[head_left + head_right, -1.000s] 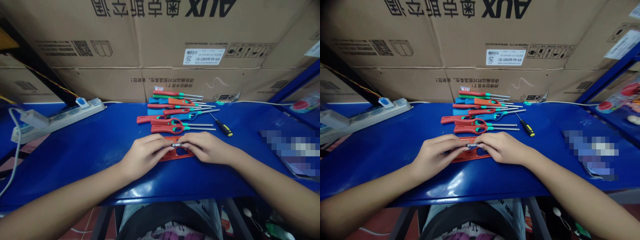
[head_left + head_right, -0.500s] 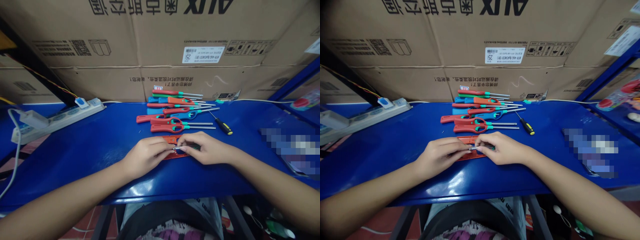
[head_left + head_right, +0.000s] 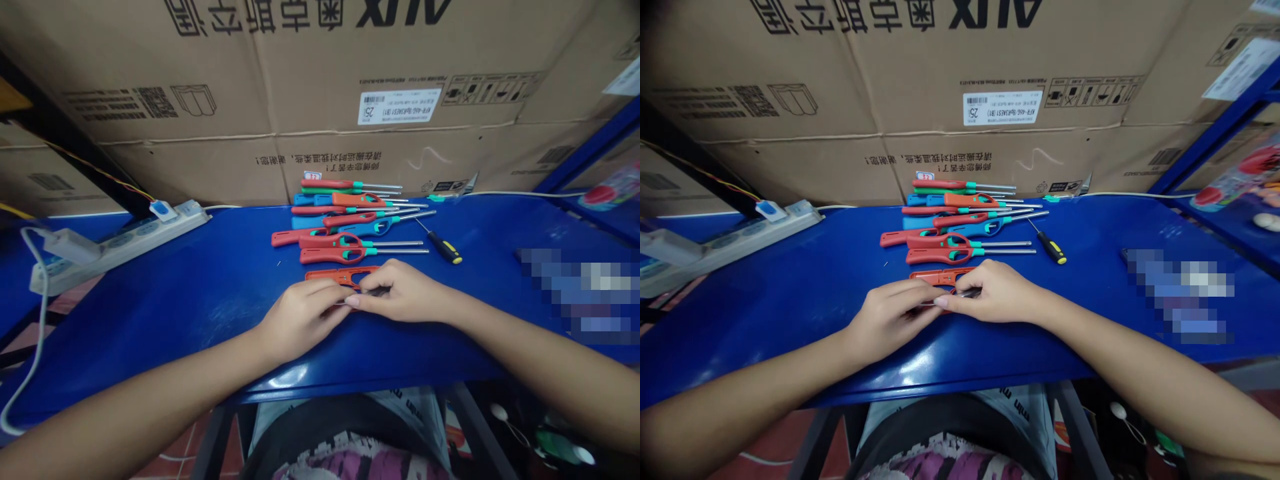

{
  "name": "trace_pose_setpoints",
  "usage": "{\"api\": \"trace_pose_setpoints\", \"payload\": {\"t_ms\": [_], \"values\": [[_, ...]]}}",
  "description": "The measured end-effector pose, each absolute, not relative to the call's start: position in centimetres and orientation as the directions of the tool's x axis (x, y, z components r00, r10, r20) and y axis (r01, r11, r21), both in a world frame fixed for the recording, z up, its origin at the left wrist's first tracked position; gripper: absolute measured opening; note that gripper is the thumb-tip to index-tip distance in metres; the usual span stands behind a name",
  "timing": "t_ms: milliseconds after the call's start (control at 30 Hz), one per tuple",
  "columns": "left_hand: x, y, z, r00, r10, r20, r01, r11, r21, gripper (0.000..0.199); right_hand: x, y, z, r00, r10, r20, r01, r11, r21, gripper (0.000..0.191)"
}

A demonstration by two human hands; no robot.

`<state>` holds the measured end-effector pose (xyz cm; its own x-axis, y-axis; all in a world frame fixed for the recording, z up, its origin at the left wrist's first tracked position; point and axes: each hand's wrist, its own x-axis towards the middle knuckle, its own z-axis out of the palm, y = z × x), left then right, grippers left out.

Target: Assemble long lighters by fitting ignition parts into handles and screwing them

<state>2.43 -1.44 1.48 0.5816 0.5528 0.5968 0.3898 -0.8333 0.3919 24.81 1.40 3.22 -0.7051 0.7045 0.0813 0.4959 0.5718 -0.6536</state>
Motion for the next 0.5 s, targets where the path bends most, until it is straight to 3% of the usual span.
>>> {"api": "trace_pose_setpoints", "payload": {"t_ms": [133, 233, 300, 400, 500], "values": [[2.8, -1.4, 1.7, 0.517, 0.692, 0.504, 0.373, -0.712, 0.594, 0.019, 25.1, 1.5, 3.3, -0.687, 0.719, 0.102, 0.535, 0.596, -0.599, 0.051], [2.8, -1.1, 2.0, 0.467, 0.832, 0.301, 0.385, -0.497, 0.778, 0.038, 25.8, 1.9, 3.7, -0.652, 0.738, 0.173, 0.555, 0.621, -0.554, 0.052], [2.7, -0.7, 2.2, 0.443, 0.880, 0.170, 0.356, -0.347, 0.868, 0.036, 26.5, 2.3, 4.1, -0.631, 0.739, 0.235, 0.570, 0.647, -0.506, 0.052], [2.3, 0.1, 2.4, 0.424, 0.906, 0.006, 0.234, -0.116, 0.965, 0.048, 27.8, 2.9, 4.6, -0.619, 0.732, 0.284, 0.605, 0.676, -0.421, 0.052], [2.0, 0.7, 2.5, 0.427, 0.903, -0.043, 0.119, -0.009, 0.993, 0.048, 29.0, 3.4, 5.2, -0.633, 0.709, 0.311, 0.614, 0.704, -0.357, 0.051]]}}
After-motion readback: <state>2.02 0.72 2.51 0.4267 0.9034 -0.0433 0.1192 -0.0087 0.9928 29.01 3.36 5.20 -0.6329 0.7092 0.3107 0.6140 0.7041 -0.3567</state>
